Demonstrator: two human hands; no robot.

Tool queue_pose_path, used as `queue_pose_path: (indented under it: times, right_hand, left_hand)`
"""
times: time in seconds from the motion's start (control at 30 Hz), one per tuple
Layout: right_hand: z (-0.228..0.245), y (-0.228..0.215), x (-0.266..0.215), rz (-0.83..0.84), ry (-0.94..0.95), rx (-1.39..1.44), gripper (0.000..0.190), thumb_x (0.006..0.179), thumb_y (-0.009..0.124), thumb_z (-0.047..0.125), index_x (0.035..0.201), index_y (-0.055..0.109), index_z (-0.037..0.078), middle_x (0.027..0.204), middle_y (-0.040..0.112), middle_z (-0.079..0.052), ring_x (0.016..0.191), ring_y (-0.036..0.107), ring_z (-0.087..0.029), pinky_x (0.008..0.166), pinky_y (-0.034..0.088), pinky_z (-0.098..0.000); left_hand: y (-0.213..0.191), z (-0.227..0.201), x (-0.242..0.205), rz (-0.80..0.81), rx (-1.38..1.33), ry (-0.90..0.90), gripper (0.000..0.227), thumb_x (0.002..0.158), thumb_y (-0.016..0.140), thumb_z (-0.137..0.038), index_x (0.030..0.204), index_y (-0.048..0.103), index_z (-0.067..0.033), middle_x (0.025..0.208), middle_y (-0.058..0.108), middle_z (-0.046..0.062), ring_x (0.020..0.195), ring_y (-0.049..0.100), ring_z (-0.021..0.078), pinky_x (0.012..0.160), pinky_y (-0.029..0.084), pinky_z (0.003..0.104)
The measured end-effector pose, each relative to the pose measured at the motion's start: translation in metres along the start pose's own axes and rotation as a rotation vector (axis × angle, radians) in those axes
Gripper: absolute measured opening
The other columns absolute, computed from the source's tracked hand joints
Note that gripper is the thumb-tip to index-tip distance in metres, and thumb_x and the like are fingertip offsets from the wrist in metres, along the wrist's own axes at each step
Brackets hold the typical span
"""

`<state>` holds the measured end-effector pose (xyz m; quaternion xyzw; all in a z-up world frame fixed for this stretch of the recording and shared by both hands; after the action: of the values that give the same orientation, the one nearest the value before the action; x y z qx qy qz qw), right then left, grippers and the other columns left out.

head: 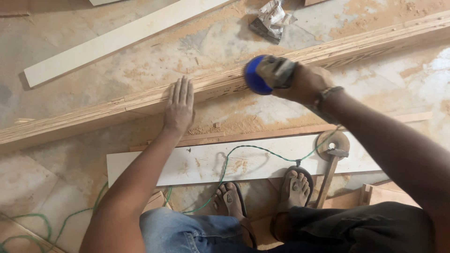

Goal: The person uses an angle grinder with a sanding disc to smooth the edges and surfaces of wooden boards on the floor, occasionally touching the wood to check the progress.

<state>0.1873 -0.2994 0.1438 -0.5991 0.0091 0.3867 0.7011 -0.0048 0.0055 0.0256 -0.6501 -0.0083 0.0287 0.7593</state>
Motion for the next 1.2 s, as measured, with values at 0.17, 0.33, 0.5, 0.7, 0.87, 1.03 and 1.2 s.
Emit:
queue_pose_path:
  times: [0.17,0.33,0.5,0.7,0.87,1.03,1.2]
  right_hand:
    - [0.024,-0.008,-0.005,-0.062,-0.037,-0.143,0.062,0.084,0.078,0.059,0.120,0.067,0.010,0.095,0.074,-0.014,0.086,0.075,-0.027,0.074,0.059,-0.0371]
    - [0.001,0.003,0.011,-0.176,-0.469,-0.164,0.037,0.091,0.067,0.029,0.123,0.064,0.009,0.095,0.072,-0.014,0.080,0.073,-0.028,0.065,0.063,-0.0295]
    - [-0.078,0.002,-0.007,-0.118,0.031,0.095,0.053,0.085,0.077,0.046,0.121,0.067,0.009,0.094,0.075,-0.016,0.082,0.076,-0.030,0.076,0.064,-0.0391]
    - [-0.100,-0.005,-0.020,-0.171,0.130,0.040,0.055,0.081,0.084,0.049,0.115,0.071,0.008,0.097,0.075,-0.017,0.087,0.074,-0.031,0.083,0.060,-0.0422]
    - [-0.049,0.007,-0.002,-0.187,-0.241,0.037,0.050,0.085,0.072,0.035,0.125,0.062,0.007,0.093,0.072,-0.013,0.074,0.072,-0.024,0.064,0.063,-0.0318]
    - [0.020,-0.003,-0.003,-0.001,-0.011,-0.079,0.057,0.088,0.073,0.057,0.122,0.064,0.013,0.088,0.075,-0.010,0.073,0.073,-0.023,0.062,0.063,-0.0364]
    - [0.038,-0.004,0.000,-0.033,-0.059,-0.126,0.059,0.086,0.076,0.058,0.120,0.064,0.011,0.092,0.075,-0.011,0.079,0.074,-0.025,0.067,0.061,-0.0371]
  left_hand:
    - [0.008,0.019,-0.014,0.010,0.112,-0.051,0.077,0.094,0.052,-0.019,0.160,0.022,0.0068,0.169,0.018,0.024,0.157,0.015,0.0357,0.128,0.013,0.047]
    - [0.012,0.023,-0.019,-0.083,0.274,-0.048,0.085,0.095,0.062,-0.023,0.164,0.021,0.0043,0.171,0.016,0.022,0.160,0.014,0.0334,0.131,0.012,0.046]
    - [0.000,0.018,-0.016,-0.002,0.033,-0.091,0.097,0.088,0.069,-0.037,0.161,0.021,0.0069,0.169,0.016,0.025,0.158,0.014,0.0357,0.130,0.012,0.047]
    - [-0.003,0.016,-0.012,-0.007,0.030,-0.102,0.101,0.089,0.071,-0.041,0.161,0.020,0.0069,0.169,0.016,0.025,0.158,0.015,0.0357,0.130,0.012,0.047]
    - [0.002,0.017,-0.011,0.003,0.048,-0.107,0.101,0.087,0.072,-0.037,0.161,0.019,0.0076,0.169,0.016,0.025,0.157,0.016,0.0362,0.129,0.012,0.048]
    - [0.000,0.017,-0.010,-0.040,0.009,-0.113,0.100,0.085,0.072,-0.028,0.162,0.020,0.0093,0.169,0.016,0.026,0.157,0.017,0.0380,0.129,0.014,0.049]
    - [-0.008,0.013,-0.016,0.036,-0.030,-0.159,0.100,0.083,0.071,-0.029,0.159,0.020,0.0110,0.168,0.015,0.029,0.157,0.016,0.0401,0.129,0.014,0.048]
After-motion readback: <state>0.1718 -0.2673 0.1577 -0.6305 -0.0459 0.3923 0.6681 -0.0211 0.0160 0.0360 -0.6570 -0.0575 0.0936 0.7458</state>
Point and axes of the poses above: each hand's wrist, its own x-axis towards the middle knuckle, its own y-axis out of the palm, z = x × y, the point moved 3 cm from there along x, towards the middle knuckle
